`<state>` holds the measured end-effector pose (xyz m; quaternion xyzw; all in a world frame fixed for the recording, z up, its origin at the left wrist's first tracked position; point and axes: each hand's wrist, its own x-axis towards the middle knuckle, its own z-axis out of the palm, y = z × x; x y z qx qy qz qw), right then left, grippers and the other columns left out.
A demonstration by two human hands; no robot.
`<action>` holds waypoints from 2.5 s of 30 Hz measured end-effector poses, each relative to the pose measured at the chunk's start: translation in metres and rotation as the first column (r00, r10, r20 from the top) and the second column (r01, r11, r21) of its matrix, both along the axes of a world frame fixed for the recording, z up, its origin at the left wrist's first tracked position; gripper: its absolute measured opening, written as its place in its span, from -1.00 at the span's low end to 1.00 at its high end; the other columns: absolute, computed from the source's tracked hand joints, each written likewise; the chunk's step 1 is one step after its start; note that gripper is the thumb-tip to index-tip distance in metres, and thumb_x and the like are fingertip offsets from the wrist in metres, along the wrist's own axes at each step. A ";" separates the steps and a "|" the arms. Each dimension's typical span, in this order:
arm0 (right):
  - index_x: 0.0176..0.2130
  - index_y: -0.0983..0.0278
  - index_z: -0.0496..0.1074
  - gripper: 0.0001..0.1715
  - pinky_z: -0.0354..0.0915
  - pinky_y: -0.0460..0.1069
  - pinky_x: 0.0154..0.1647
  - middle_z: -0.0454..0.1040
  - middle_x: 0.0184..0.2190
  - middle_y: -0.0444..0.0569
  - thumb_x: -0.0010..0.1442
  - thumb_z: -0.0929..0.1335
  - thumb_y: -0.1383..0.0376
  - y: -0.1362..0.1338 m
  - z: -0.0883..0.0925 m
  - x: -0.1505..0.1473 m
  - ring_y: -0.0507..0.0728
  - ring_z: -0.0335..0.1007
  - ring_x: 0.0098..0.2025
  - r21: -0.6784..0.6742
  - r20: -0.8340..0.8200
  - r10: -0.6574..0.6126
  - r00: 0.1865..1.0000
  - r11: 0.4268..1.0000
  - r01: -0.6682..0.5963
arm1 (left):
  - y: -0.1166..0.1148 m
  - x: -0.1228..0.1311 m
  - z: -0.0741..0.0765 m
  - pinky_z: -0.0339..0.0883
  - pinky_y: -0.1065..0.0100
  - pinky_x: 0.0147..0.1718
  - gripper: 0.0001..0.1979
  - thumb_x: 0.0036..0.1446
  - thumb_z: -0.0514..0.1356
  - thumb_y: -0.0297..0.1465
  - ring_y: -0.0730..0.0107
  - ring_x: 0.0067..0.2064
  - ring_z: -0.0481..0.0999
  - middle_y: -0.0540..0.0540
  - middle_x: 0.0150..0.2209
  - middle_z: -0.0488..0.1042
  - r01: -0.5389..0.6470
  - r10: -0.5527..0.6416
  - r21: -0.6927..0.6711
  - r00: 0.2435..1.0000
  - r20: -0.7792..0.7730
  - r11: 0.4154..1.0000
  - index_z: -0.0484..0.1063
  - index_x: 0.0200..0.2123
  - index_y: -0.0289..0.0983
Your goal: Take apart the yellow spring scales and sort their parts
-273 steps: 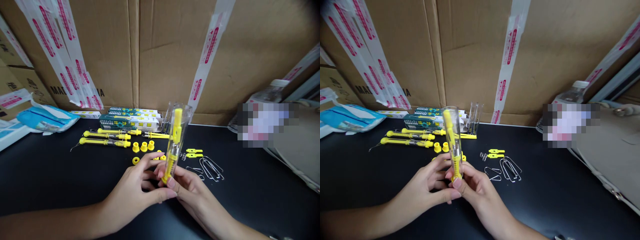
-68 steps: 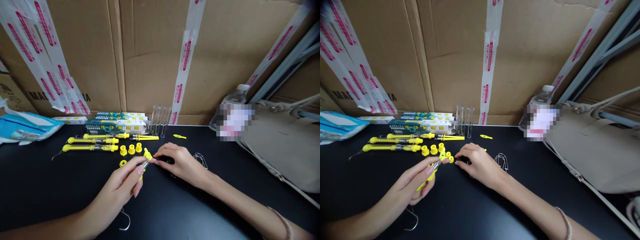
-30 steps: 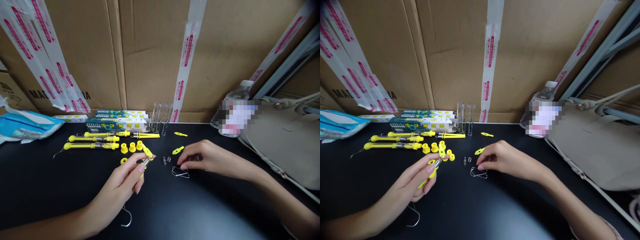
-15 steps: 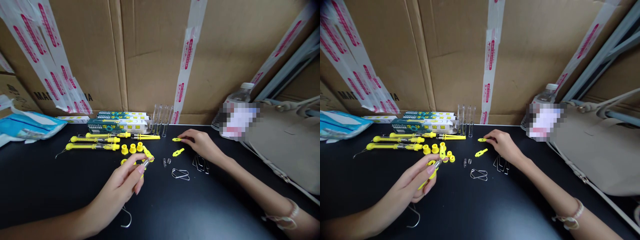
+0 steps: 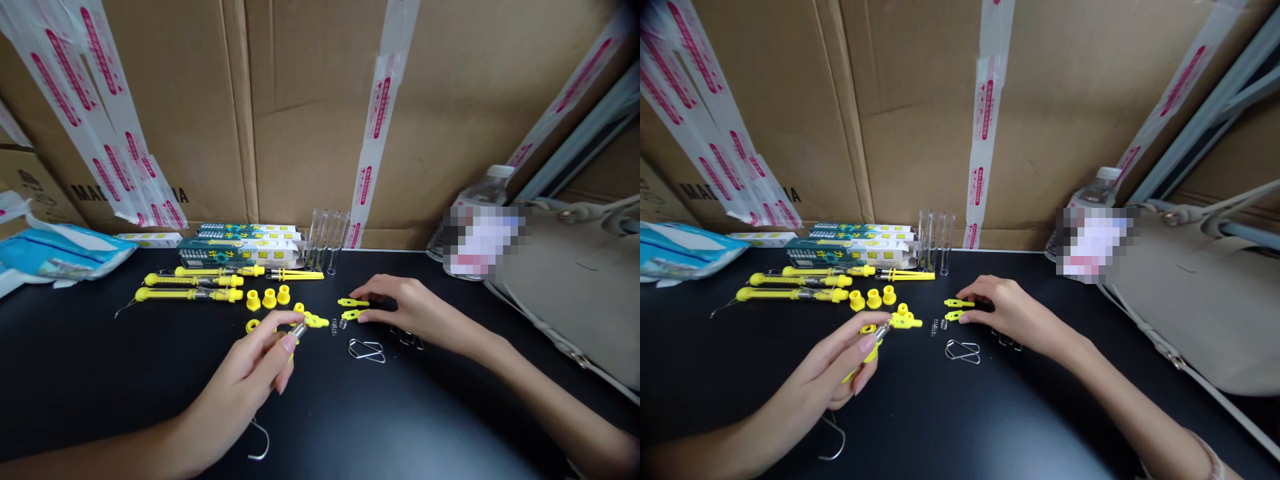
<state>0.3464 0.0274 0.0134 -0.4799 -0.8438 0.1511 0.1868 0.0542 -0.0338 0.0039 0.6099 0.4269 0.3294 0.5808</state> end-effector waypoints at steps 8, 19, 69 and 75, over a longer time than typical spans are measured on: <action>-0.08 0.16 0.60 -0.70 0.42 0.03 -0.13 0.60 -0.15 -0.01 0.22 0.44 0.11 -0.004 0.009 0.001 0.16 0.52 -0.16 -0.008 -0.011 0.007 1.000 1.000 -0.007 | 0.001 0.000 -0.001 -0.19 0.40 -0.62 -0.51 0.32 0.04 -0.03 0.55 -0.61 -0.07 0.13 -0.57 0.22 -0.006 0.006 -0.005 1.000 0.011 1.000 0.35 0.13 -0.22; -0.06 0.22 0.54 -0.76 0.37 0.04 -0.11 0.61 -0.23 -0.03 0.26 0.45 0.23 -0.049 0.000 -0.068 0.15 0.41 -0.15 0.212 -0.365 0.200 0.909 0.969 -0.128 | -0.001 0.000 -0.001 -0.17 0.41 -0.63 -0.57 0.33 0.05 -0.05 0.56 -0.62 -0.06 0.14 -0.58 0.21 0.012 -0.013 0.036 1.000 0.012 0.999 0.42 0.05 -0.21; -0.18 0.20 0.51 -0.86 0.42 -0.06 -0.36 0.55 -0.40 -0.14 0.26 0.39 0.22 -0.080 -0.020 -0.109 0.04 0.46 -0.46 -0.414 -0.663 -0.237 0.710 0.906 -0.084 | 0.006 -0.002 0.004 0.39 0.33 -0.24 -0.69 0.26 0.27 -0.24 0.38 -0.35 0.55 0.01 -0.41 0.57 -0.142 0.128 -0.002 0.885 0.448 0.990 0.28 -0.03 -0.19; -0.09 0.25 0.50 -0.63 0.41 -0.05 -0.35 0.62 -0.35 -0.08 0.19 0.45 0.09 -0.078 -0.019 -0.110 0.02 0.45 -0.46 -0.550 -0.740 -0.386 0.550 0.818 -0.166 | 0.009 -0.004 -0.001 0.39 0.31 -0.11 -0.68 0.24 0.28 -0.18 0.32 -0.25 0.59 -0.06 -0.37 0.61 -0.124 0.110 0.013 0.915 0.387 0.992 0.43 -0.09 -0.28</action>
